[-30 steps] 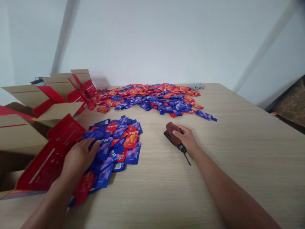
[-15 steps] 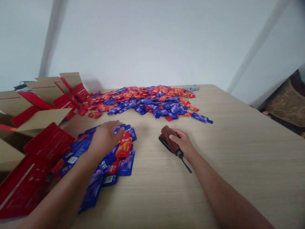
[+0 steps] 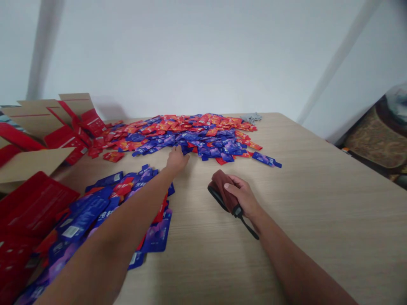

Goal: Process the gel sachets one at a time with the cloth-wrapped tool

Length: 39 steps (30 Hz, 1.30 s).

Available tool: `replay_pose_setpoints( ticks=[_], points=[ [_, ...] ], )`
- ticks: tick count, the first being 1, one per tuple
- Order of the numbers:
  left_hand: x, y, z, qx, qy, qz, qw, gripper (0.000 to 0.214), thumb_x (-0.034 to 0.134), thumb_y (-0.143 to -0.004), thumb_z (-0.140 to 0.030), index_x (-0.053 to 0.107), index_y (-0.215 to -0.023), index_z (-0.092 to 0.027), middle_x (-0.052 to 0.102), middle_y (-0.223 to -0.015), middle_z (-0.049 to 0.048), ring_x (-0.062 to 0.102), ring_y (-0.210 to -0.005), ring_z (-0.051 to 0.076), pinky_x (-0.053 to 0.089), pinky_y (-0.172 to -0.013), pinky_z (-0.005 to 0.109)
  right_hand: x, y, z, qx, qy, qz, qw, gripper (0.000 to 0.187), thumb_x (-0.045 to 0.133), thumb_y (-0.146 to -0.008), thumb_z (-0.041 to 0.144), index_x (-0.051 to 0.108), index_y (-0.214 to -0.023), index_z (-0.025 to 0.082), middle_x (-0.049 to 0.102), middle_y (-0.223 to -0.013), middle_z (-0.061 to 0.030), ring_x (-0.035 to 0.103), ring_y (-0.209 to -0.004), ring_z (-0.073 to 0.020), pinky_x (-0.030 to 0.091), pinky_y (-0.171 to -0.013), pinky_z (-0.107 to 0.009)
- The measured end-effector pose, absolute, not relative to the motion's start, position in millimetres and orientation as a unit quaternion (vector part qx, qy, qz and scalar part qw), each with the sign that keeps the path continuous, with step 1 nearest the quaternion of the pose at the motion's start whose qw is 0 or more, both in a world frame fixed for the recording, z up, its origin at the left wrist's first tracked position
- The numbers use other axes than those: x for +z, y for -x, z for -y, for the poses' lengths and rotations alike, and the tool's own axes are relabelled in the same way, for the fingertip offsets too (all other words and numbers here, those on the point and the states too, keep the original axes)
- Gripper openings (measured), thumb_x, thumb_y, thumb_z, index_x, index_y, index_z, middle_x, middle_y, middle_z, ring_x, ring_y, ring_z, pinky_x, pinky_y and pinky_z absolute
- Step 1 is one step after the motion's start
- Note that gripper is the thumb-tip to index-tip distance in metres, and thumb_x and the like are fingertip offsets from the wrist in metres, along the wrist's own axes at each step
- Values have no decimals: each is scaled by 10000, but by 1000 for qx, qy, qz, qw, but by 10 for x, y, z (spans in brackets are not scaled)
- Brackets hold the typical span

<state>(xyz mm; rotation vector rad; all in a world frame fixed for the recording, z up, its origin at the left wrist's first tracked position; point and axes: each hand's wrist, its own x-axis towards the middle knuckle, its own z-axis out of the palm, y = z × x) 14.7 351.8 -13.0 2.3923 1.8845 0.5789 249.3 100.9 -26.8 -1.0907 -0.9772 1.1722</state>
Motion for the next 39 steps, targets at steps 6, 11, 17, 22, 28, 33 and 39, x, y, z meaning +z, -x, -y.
replay_pose_setpoints(
  ticks=[6,11,17,22,28,33,39],
  points=[
    [-357,-159,-3939,197,-723,-661,33,777,548,-977,-559,465,-1585,-81,381,-1712,294,375,-1583,445,341,-1255,625,-253,-2483,-999,513,465,407,595,464,871,-808,492,803,-1207,266,828,-1159,-41,758,-1029,-302,581,-931,-408],
    [-425,-153,-4075,198,-725,-659,27,695,561,-962,-593,570,-1497,-149,498,-1649,253,385,-1571,448,327,-1239,677,-278,-2494,-999,516,471,399,594,482,870,-816,482,795,-1241,267,826,-1181,-44,761,-1051,-304,581,-941,-405],
    [-410,-153,-4050,202,-734,-648,14,547,570,-972,-562,671,-1310,-144,715,-1322,253,637,-1296,421,483,-1108,529,-279,-2500,-996,515,476,401,589,471,860,-831,495,794,-1245,280,826,-1175,-40,761,-1033,-307,586,-919,-411],
    [-382,-194,-3951,213,-735,-644,7,495,494,-1024,-532,667,-1284,-147,716,-1289,244,662,-1243,394,516,-1042,469,-262,-2494,-995,504,483,408,588,465,853,-822,505,798,-1226,281,826,-1174,-40,759,-1040,-313,588,-918,-420],
    [-352,-226,-3873,225,-716,-661,19,408,461,-1033,-355,643,-1309,-116,743,-1217,258,710,-1144,387,529,-981,468,-251,-2490,-1005,510,477,406,589,473,852,-812,508,797,-1214,263,828,-1151,-41,758,-1024,-310,591,-913,-417],
    [-305,-140,-3851,254,-700,-667,41,397,477,-993,-238,658,-1331,-136,758,-1240,237,713,-1166,373,522,-991,450,-256,-2483,-1025,514,469,405,594,491,849,-809,518,792,-1227,269,828,-1174,-40,761,-1068,-319,588,-952,-426],
    [-214,-51,-3835,294,-693,-651,95,396,566,-912,-204,746,-1264,-180,784,-1266,153,704,-1192,315,519,-1024,371,-285,-2486,-1045,517,459,398,603,481,856,-805,503,796,-1219,265,833,-1154,-33,770,-1042,-306,595,-940,-411]
  ],
)
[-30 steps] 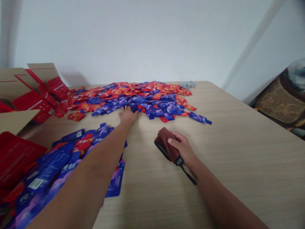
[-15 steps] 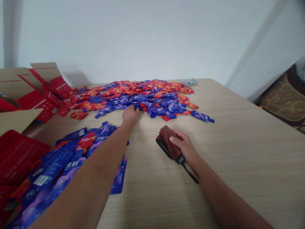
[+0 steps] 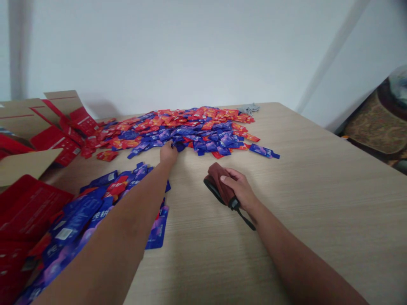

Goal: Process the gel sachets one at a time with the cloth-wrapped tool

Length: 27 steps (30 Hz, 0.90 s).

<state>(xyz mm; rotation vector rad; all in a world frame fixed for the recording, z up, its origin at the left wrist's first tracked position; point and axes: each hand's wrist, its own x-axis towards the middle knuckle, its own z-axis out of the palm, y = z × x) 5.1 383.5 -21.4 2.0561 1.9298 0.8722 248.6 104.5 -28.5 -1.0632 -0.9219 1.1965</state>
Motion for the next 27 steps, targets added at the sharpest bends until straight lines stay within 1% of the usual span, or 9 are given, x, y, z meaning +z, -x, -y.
replay_pose_setpoints(
  ticks=[4,7,11,16,19,21,23,25,27],
  points=[
    [-109,-13,-3828,326,-676,-646,142,372,616,-818,-171,801,-1139,-144,815,-1087,137,729,-1053,306,544,-949,356,-291,-2492,-1054,524,453,389,608,453,856,-803,492,801,-1196,273,834,-1133,-19,774,-1013,-298,600,-914,-398],
    [-13,13,-3765,362,-650,-646,172,352,614,-790,-170,805,-1081,-120,800,-963,119,726,-970,288,555,-883,345,-299,-2502,-1065,517,453,396,609,454,858,-800,498,803,-1187,266,834,-1123,-21,773,-1005,-294,595,-912,-393],
    [91,44,-3509,423,-624,-623,211,311,607,-836,-234,784,-1062,-113,775,-962,95,706,-933,247,567,-845,324,-298,-2514,-1079,504,472,407,597,491,847,-792,539,798,-1193,259,836,-1115,-33,772,-1009,-308,595,-903,-407],
    [112,108,-2880,461,-620,-553,310,365,616,-893,-348,763,-1157,-145,780,-1014,74,722,-891,207,611,-804,309,-272,-2504,-1065,507,465,409,600,508,846,-793,524,791,-1221,256,834,-1142,-35,769,-1030,-309,585,-915,-401],
    [79,164,-2398,475,-616,-510,367,448,687,-882,-449,756,-1214,-156,786,-1071,85,743,-978,223,636,-858,342,-259,-2501,-1049,515,454,400,607,494,856,-792,505,794,-1207,245,835,-1124,-40,768,-1013,-304,583,-899,-389],
    [59,198,-2074,505,-576,-459,451,519,792,-829,-485,758,-1232,-160,786,-1127,106,743,-1044,252,635,-931,405,-257,-2507,-1042,518,453,399,606,484,861,-790,504,798,-1189,237,836,-1096,-42,766,-981,-295,583,-865,-375],
    [46,220,-1771,517,-541,-440,496,562,853,-790,-521,770,-1216,-164,786,-1157,110,735,-1098,270,621,-992,450,-268,-2518,-1043,513,457,399,607,471,866,-789,503,804,-1169,232,835,-1063,-38,762,-945,-278,578,-831,-355],
    [38,226,-1501,522,-512,-428,531,566,881,-776,-497,766,-1223,-169,781,-1183,103,723,-1162,285,605,-1042,490,-298,-2528,-1052,504,462,399,611,472,876,-782,505,808,-1161,233,833,-1043,-31,759,-921,-265,576,-811,-344],
    [23,213,-1270,531,-469,-421,566,516,890,-786,-451,760,-1202,-174,784,-1173,98,728,-1169,293,610,-1048,523,-345,-2529,-1072,490,466,398,620,479,881,-777,514,809,-1162,238,833,-1050,-30,761,-925,-265,584,-820,-351]
  ],
)
